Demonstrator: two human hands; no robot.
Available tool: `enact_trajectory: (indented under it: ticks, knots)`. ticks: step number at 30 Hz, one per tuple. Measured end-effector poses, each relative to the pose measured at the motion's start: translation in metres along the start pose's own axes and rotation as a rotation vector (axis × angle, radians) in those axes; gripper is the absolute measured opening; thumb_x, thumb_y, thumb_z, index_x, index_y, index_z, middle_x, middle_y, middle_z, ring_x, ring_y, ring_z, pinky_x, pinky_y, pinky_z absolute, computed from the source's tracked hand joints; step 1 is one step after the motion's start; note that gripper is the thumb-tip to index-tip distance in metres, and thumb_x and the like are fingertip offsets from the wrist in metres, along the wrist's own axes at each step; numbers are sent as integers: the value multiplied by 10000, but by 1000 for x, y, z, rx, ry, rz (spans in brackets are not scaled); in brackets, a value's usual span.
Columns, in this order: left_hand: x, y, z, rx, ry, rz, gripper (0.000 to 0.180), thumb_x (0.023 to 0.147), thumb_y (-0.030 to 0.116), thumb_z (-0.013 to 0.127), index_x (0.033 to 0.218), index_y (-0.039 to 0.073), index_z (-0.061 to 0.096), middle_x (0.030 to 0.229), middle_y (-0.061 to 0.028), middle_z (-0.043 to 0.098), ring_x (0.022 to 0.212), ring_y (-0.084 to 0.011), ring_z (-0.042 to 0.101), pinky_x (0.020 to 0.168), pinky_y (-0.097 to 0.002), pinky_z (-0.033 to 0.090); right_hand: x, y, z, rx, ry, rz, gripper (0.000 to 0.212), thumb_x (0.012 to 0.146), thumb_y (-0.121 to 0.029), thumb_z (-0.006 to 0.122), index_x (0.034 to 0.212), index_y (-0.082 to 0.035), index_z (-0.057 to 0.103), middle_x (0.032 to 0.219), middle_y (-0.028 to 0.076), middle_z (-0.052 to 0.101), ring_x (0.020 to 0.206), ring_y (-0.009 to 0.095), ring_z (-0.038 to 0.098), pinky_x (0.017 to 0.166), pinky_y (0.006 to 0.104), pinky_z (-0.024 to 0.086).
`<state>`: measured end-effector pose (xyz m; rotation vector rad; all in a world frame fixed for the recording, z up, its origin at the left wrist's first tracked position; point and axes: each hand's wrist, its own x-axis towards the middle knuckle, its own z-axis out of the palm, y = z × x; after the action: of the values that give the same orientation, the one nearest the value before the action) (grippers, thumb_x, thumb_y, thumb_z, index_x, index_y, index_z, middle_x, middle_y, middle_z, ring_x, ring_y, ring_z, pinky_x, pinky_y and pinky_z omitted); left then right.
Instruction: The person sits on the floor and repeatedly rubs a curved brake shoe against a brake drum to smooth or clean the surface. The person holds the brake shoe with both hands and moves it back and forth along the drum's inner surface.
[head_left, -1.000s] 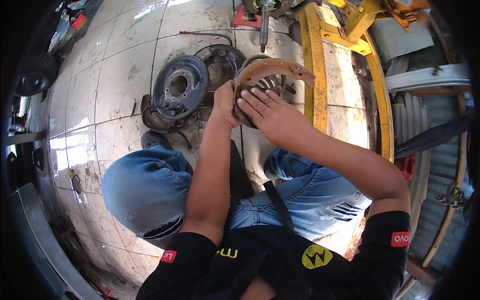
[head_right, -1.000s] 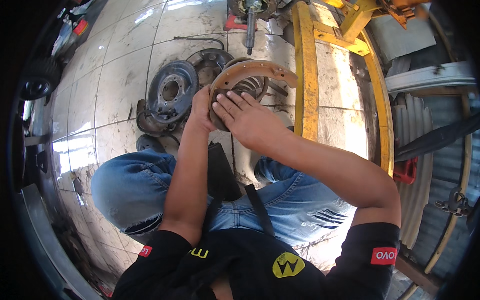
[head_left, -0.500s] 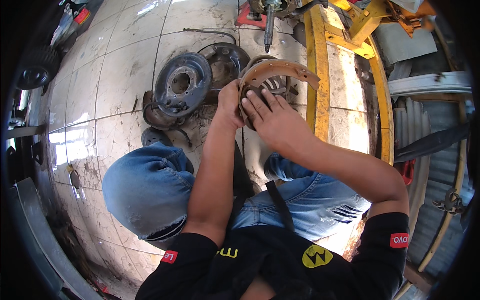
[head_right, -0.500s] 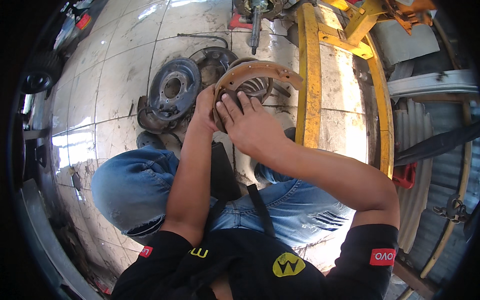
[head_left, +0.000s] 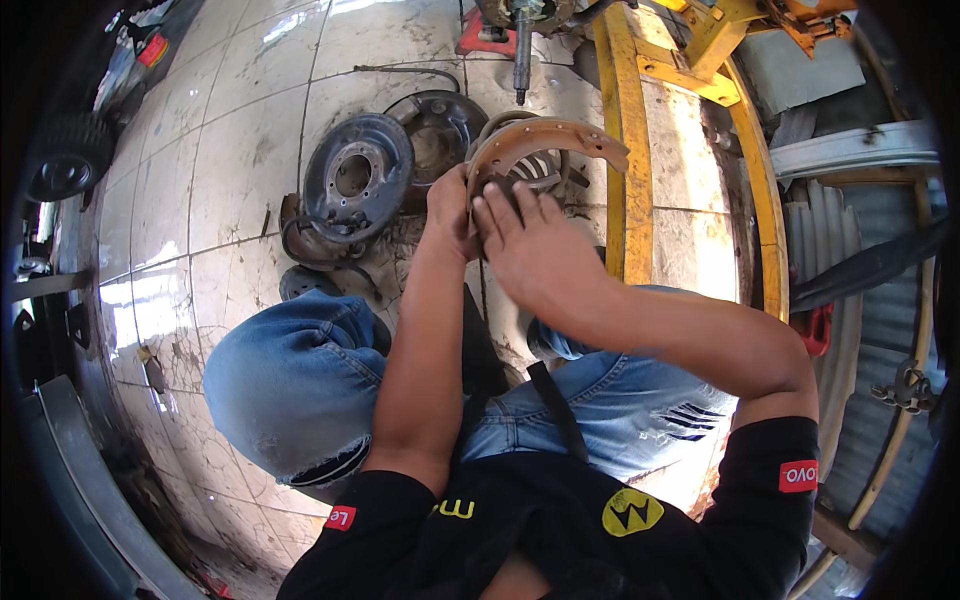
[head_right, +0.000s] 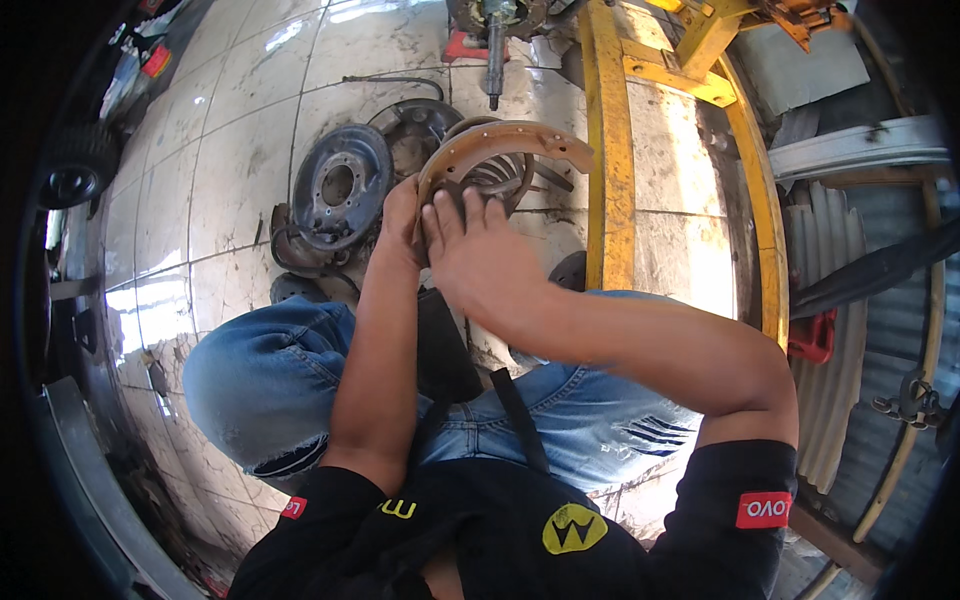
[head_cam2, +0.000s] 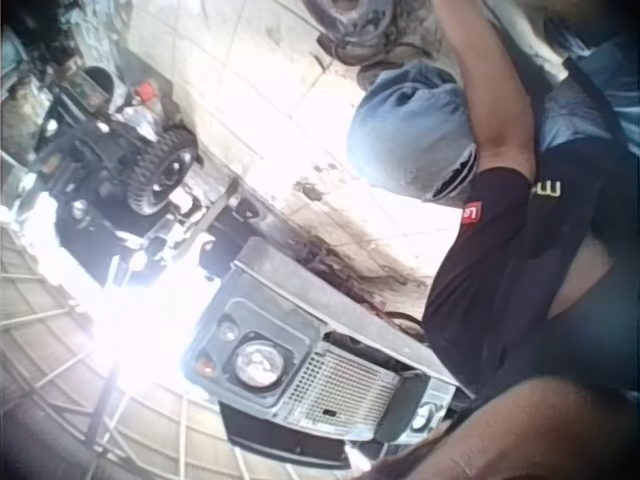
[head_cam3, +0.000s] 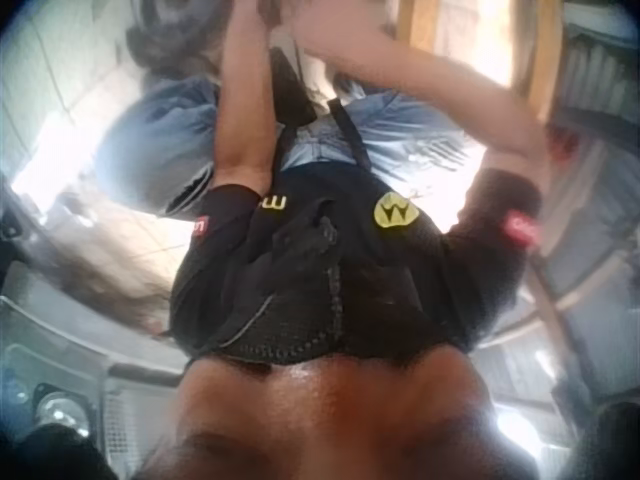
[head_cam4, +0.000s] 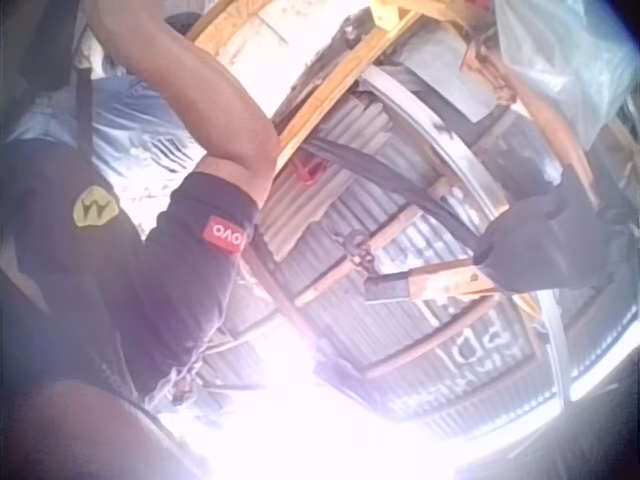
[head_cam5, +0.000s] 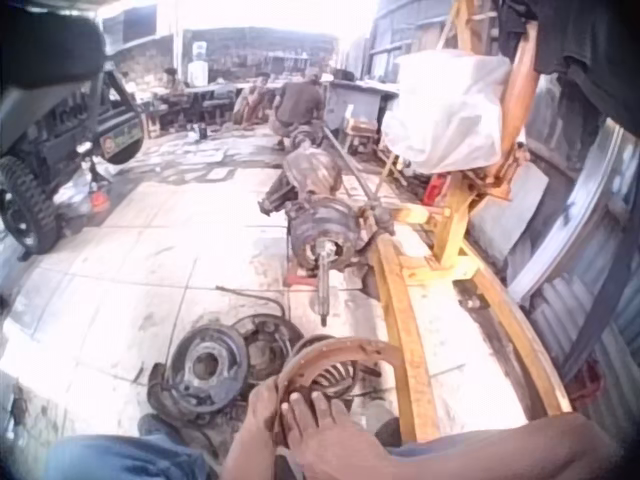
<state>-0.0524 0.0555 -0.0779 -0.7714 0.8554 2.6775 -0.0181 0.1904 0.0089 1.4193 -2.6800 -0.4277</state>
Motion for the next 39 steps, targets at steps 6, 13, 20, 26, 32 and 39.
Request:
enact_trajectory:
  ticks: [6, 13, 20, 26, 32, 39]
  knots:
    - [-1, 0, -7, -151, -86, -99, 318, 971, 249, 416, 1042, 45, 649, 941, -105, 665, 860, -225, 657, 757, -351, 554, 5, 6, 6, -44, 21, 13, 512, 894, -156, 526, 1348, 81, 515, 1356, 270, 545, 1212, 439, 559, 956, 489, 465]
    - [4, -8, -7, 26, -72, -12, 319, 979, 242, 413, 1051, 40, 649, 940, -97, 670, 851, -223, 663, 774, -367, 555, 8, 3, -5, -59, -17, 59, 486, 878, -121, 517, 1321, 80, 535, 1357, 249, 552, 1171, 387, 598, 936, 437, 500]
    - [3, -4, -9, -180, -130, -75, 313, 979, 251, 427, 1044, 51, 658, 909, -87, 669, 800, -204, 670, 723, -342, 565, 13, 7, 6, -35, 24, 43, 500, 871, -128, 525, 1325, 83, 526, 1339, 250, 562, 1170, 368, 602, 933, 420, 502]
    - [3, -1, -10, 178, -55, 92, 315, 977, 251, 414, 1063, 59, 647, 918, -75, 676, 836, -219, 677, 750, -366, 569, 7, 3, 3, -34, 8, -22, 504, 875, -131, 515, 1332, 81, 516, 1356, 246, 552, 1197, 370, 588, 965, 421, 492]
    - [3, -4, -11, -92, -105, -50, 342, 985, 260, 394, 1117, 47, 627, 992, -102, 674, 900, -228, 675, 799, -368, 567, 8, 7, 7, -31, 13, -8, 509, 869, -134, 537, 1324, 92, 517, 1338, 274, 552, 1180, 394, 589, 943, 440, 494]
    - [12, -12, -25, -98, -138, -57, 331, 962, 298, 421, 1076, 73, 635, 911, -65, 666, 778, -197, 676, 591, -293, 537, 12, 17, 13, -41, -21, 31, 535, 883, -148, 518, 1369, 73, 476, 1383, 259, 528, 1230, 374, 570, 990, 428, 481]
